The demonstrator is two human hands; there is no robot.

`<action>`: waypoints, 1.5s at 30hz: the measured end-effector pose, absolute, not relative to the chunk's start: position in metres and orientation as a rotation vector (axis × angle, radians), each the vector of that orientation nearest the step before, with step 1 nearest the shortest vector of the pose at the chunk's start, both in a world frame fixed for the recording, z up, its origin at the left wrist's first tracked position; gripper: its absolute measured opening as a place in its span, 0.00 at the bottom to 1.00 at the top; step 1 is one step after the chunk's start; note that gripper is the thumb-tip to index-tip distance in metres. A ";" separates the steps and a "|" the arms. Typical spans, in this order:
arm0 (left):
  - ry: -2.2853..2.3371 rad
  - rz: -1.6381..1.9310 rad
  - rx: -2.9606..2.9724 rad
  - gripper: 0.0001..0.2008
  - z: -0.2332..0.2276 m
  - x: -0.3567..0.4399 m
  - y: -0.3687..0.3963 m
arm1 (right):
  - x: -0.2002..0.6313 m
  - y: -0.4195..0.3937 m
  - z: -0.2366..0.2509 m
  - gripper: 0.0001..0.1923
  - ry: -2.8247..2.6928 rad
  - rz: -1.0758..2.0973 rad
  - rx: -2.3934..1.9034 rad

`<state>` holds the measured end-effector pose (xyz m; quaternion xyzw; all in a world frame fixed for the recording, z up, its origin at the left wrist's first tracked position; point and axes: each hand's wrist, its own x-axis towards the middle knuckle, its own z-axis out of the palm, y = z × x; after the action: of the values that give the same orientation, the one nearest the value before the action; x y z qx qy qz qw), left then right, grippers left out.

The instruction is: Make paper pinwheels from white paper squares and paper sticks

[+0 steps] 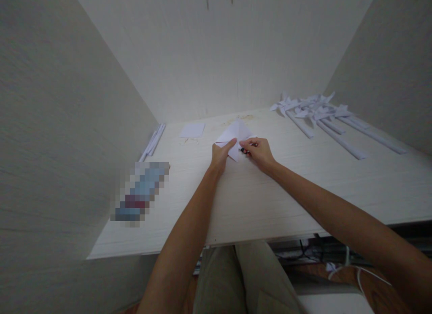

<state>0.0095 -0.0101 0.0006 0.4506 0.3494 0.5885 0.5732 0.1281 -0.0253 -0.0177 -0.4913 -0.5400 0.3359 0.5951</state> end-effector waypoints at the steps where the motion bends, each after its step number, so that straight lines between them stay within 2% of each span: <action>1: 0.815 1.383 1.057 0.15 0.001 0.009 -0.010 | 0.128 -0.025 -0.018 0.15 -1.253 0.776 -1.142; 12: 0.883 1.368 1.096 0.15 0.000 0.010 -0.010 | 0.127 -0.027 -0.013 0.16 -1.223 0.782 -1.166; 19: 0.982 1.398 1.151 0.15 0.000 0.011 -0.012 | 0.126 -0.028 -0.010 0.13 -1.242 0.745 -1.163; 27: 0.853 1.416 1.071 0.13 0.002 0.016 -0.016 | 0.124 -0.036 -0.002 0.09 -1.138 0.680 -1.183; 34: 0.808 1.377 1.020 0.13 0.003 0.020 -0.018 | 0.126 -0.032 -0.010 0.19 -1.088 0.445 -1.135; 40: 0.704 1.243 0.994 0.10 0.005 0.011 -0.014 | 0.133 -0.024 -0.016 0.33 -1.037 0.766 -0.990; 45: 0.643 1.152 1.031 0.07 0.006 -0.001 -0.006 | 0.142 -0.020 -0.017 0.38 -1.110 0.933 -0.945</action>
<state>-0.0011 -0.0061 0.0062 0.4575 0.2854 0.5111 0.6694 0.1425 -0.0198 -0.0169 -0.4156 -0.4883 0.4104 0.6484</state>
